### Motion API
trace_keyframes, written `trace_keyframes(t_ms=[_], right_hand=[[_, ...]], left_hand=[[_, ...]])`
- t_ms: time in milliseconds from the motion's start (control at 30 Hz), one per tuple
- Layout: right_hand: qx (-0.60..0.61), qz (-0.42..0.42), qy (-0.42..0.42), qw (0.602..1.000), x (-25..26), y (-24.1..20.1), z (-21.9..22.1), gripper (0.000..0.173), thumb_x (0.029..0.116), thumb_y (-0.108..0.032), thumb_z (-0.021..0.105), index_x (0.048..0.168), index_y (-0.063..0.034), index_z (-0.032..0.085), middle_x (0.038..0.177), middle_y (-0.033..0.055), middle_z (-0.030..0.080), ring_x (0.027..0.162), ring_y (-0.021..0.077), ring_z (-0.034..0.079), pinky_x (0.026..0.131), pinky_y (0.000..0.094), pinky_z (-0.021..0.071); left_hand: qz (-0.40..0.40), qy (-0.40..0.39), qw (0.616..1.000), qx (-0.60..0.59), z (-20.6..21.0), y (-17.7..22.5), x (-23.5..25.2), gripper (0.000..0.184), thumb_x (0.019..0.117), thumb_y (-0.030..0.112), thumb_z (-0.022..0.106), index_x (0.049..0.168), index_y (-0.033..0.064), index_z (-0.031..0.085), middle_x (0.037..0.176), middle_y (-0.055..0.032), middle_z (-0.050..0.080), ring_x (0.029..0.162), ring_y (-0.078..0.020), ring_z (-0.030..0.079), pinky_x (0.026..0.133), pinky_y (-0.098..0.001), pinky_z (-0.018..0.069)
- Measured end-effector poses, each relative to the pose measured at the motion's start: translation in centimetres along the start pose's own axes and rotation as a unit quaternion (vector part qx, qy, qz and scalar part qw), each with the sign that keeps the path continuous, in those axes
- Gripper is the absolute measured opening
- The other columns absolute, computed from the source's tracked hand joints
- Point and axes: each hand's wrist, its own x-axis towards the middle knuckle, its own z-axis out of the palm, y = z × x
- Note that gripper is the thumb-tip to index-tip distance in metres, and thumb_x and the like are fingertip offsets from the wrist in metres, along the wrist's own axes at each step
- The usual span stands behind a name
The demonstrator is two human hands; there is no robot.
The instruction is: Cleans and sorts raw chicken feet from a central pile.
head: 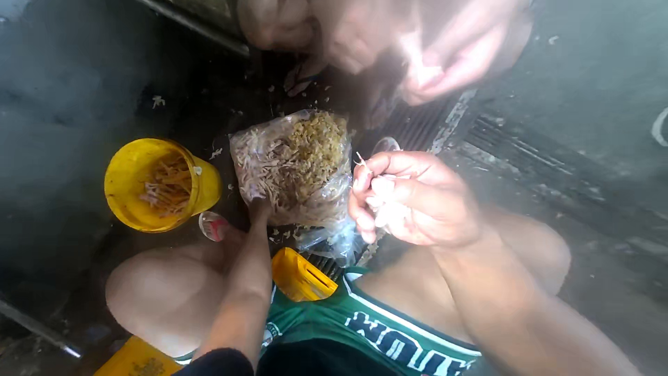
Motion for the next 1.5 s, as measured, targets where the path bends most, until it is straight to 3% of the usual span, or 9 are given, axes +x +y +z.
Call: trace_keyframes(t_ms=[233,533,700,800,1033,1233,1300,1400,1500], right_hand=[[-0.092,0.074,-0.005,0.993,1.8,0.3,-1.3,0.020,0.1009,-0.007,0.052,0.110,-0.0030,0.069,0.091,0.0106,0.068,0.062,0.0125,0.063,0.054,0.0253,0.0573],[-0.314,0.192,0.107,0.924,3.8,3.2,-0.8,0.026,0.1080,-0.018,0.048,0.116,-0.0096,0.071,0.073,0.0036,0.059,0.053,0.0124,0.050,0.049,0.0266,0.0459],[-0.508,0.255,0.115,0.815,5.0,4.7,0.8,0.049,0.1055,-0.051,0.051,0.113,-0.0067,0.072,0.098,0.0123,0.071,0.089,0.0259,0.069,0.083,0.0535,0.0564],[-0.500,0.223,0.169,0.819,5.2,5.4,1.9,0.054,0.1025,-0.056,0.053,0.111,-0.0055,0.070,0.098,0.0130,0.070,0.091,0.0276,0.069,0.083,0.0552,0.0558],[-0.438,0.075,0.183,0.877,4.2,5.5,3.7,0.038,0.1079,-0.032,0.051,0.084,-0.0102,0.070,0.070,0.0002,0.060,0.064,0.0105,0.057,0.062,0.0335,0.0510],[-0.161,0.077,0.170,0.969,3.9,5.0,3.4,0.042,0.1112,-0.030,0.029,0.093,-0.0094,0.061,0.068,-0.0026,0.051,0.052,0.0067,0.046,0.047,0.0223,0.0409],[-0.105,0.076,0.161,0.978,3.9,4.5,3.4,0.043,0.1112,-0.030,0.028,0.095,-0.0088,0.061,0.068,-0.0021,0.052,0.052,0.0070,0.046,0.047,0.0223,0.0412],[-0.122,0.052,0.142,0.981,3.7,4.4,3.4,0.044,0.1111,-0.030,0.027,0.094,-0.0081,0.061,0.069,-0.0022,0.054,0.053,0.0069,0.047,0.049,0.0227,0.0424],[-0.209,0.035,0.153,0.965,3.5,4.8,3.5,0.044,0.1106,-0.030,0.029,0.091,-0.0080,0.062,0.069,-0.0028,0.055,0.054,0.0066,0.047,0.049,0.0233,0.0423]], left_hand=[[-0.047,0.025,0.998,-0.041,5.5,-0.7,-0.5,0.054,0.0990,0.044,0.061,0.134,0.0035,0.063,0.133,-0.0217,0.063,0.122,-0.0355,0.063,0.100,-0.0571,0.0519],[0.115,-0.020,0.971,-0.207,-4.2,1.9,-4.4,0.034,0.1028,0.030,0.058,0.114,-0.0004,0.069,0.107,-0.0203,0.070,0.099,-0.0316,0.068,0.090,-0.0529,0.0555],[0.290,0.042,0.919,-0.263,-10.8,5.5,-12.7,0.030,0.1077,0.030,0.053,0.116,0.0055,0.067,0.084,-0.0108,0.064,0.070,-0.0213,0.061,0.066,-0.0436,0.0543],[0.401,0.029,0.875,-0.270,-13.2,6.2,-17.1,0.024,0.1084,0.028,0.052,0.109,0.0092,0.066,0.077,-0.0049,0.060,0.063,-0.0162,0.056,0.059,-0.0364,0.0513],[0.494,0.047,0.805,-0.323,-14.0,6.3,-19.6,0.010,0.0964,0.009,0.063,0.087,0.0072,0.065,0.065,-0.0001,0.058,0.056,-0.0097,0.054,0.052,-0.0274,0.0476],[0.596,0.208,0.761,-0.148,-15.7,5.9,-18.9,0.018,0.0987,0.016,0.062,0.086,0.0045,0.066,0.080,-0.0049,0.064,0.072,-0.0131,0.063,0.067,-0.0335,0.0567],[0.543,0.237,0.804,-0.054,-17.1,5.7,-18.4,0.018,0.0999,0.022,0.063,0.092,0.0071,0.071,0.088,-0.0061,0.067,0.078,-0.0189,0.067,0.071,-0.0422,0.0589],[0.419,0.157,0.894,0.031,-18.3,5.8,-17.5,0.024,0.1009,0.026,0.063,0.115,0.0092,0.073,0.108,-0.0114,0.071,0.099,-0.0297,0.070,0.088,-0.0540,0.0563],[0.378,0.035,0.923,0.058,-18.6,5.6,-17.3,0.053,0.1002,0.018,0.060,0.152,0.0134,0.050,0.145,-0.0137,0.056,0.123,-0.0323,0.062,0.104,-0.0555,0.0515]])
